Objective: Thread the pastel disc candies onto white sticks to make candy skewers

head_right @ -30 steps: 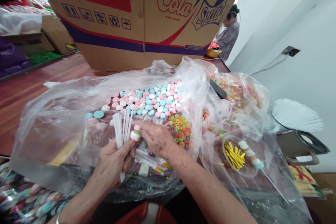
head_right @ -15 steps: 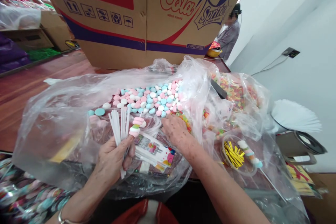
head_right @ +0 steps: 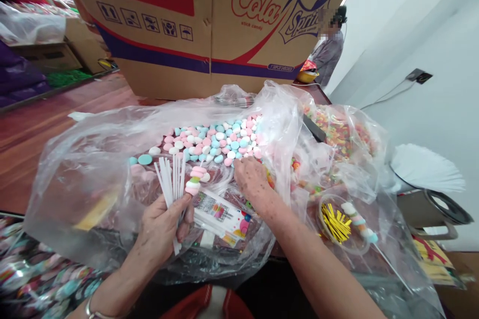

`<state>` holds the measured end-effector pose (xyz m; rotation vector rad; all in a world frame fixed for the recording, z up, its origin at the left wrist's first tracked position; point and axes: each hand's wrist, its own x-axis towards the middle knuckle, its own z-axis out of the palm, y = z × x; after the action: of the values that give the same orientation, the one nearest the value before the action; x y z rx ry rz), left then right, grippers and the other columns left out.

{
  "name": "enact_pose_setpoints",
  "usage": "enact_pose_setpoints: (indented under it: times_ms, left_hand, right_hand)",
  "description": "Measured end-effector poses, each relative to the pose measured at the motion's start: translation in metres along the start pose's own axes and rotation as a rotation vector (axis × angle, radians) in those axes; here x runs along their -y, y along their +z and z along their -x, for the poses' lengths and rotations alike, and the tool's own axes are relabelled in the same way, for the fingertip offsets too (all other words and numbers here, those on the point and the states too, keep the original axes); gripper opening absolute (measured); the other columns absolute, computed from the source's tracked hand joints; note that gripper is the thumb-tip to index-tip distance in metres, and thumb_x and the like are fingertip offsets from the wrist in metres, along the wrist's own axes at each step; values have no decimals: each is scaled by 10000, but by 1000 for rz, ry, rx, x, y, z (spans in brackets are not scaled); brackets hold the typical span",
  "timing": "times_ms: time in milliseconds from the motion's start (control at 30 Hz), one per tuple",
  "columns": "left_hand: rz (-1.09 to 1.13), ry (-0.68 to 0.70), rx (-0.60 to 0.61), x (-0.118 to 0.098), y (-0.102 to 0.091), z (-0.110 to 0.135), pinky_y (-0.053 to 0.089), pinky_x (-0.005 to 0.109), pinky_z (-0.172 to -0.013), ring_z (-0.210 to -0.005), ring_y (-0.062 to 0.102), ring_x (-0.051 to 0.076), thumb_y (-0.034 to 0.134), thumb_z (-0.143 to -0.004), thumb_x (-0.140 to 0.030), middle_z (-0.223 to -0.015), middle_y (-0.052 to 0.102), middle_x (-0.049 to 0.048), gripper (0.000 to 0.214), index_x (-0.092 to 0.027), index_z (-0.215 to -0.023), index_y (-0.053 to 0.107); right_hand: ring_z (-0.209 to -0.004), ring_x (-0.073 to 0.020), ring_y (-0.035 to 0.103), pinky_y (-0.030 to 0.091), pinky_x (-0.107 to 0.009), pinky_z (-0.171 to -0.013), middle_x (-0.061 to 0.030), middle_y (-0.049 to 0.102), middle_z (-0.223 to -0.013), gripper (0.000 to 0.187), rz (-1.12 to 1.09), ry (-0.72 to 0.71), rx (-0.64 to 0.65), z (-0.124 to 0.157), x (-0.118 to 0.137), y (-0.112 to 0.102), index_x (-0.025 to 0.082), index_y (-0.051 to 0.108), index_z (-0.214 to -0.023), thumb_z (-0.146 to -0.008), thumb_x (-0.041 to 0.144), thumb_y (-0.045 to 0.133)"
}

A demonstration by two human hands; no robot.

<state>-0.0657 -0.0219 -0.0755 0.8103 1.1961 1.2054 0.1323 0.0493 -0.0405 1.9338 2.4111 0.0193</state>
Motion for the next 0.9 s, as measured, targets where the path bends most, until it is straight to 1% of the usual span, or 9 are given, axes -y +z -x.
enact_pose_setpoints:
  times_ms: [167,267,333,433,500,567,633,700,900]
  left_hand:
    - [3,-17,-10,-3,2,1,229,158,-285,-265,368,44,694,-812,-439,-490,569,-68,322,-192,-688,529]
    - [-11,-14,1,-2,1,1,230,159,-287,-267,372,44,692,-815,-445,-489,566,-68,327,-191,-687,530]
    - [-31,-17,17,-1,1,0,223,160,-288,-265,371,45,687,-825,-451,-492,572,-67,321,-188,-709,544]
    - [-69,-20,53,0,0,0,210,161,-288,-260,361,43,693,-823,-463,-489,571,-65,324,-181,-725,567]
    - [-95,-31,71,-2,1,1,215,165,-290,-260,364,45,707,-808,-476,-482,559,-63,349,-179,-695,560]
    - [-121,-56,72,-5,1,3,221,170,-287,-259,368,52,725,-777,-491,-472,546,-63,365,-181,-679,560]
    - [-147,-78,70,-7,2,4,224,174,-284,-257,367,58,739,-746,-503,-463,540,-63,367,-182,-681,573]
    - [-160,-85,73,-9,3,4,222,176,-286,-258,364,62,741,-730,-507,-450,532,-65,361,-181,-695,589]
    - [-188,-82,69,-10,3,3,216,176,-291,-259,365,62,718,-733,-495,-445,532,-57,353,-186,-651,568]
  right_hand:
    - [-1069,-302,597,474,-372,-858,-177,699,-1099,329,64,-82,-7,4,6,6,173,665,-1151,-927,80,443]
    - [-1061,-287,608,474,-365,-870,-164,705,-1098,291,-24,-40,-52,4,5,6,177,679,-1084,-908,88,466]
    - [-965,-258,638,480,-347,-821,-127,723,-1028,225,-242,46,-115,3,3,4,188,685,-996,-882,122,502]
    - [-744,-192,649,478,-290,-673,-33,720,-827,108,-893,159,-174,1,2,0,211,664,-899,-824,216,586]
    - [-668,-164,646,475,-264,-617,-3,714,-743,116,-1337,184,-146,0,4,-4,210,665,-869,-771,271,662]
    - [-642,-150,652,496,-261,-620,-5,726,-718,171,-1612,195,-100,-1,8,-8,195,687,-845,-709,291,731]
    - [-623,-139,653,516,-264,-638,-6,729,-694,197,-1734,206,-76,0,11,-11,185,709,-815,-661,288,775]
    - [-617,-136,657,526,-264,-639,-2,723,-669,203,-1784,220,-76,0,14,-11,183,719,-789,-632,286,797]
    - [-609,-135,662,537,-268,-643,1,726,-658,199,-1786,209,-72,-1,13,-8,189,750,-807,-638,284,793]
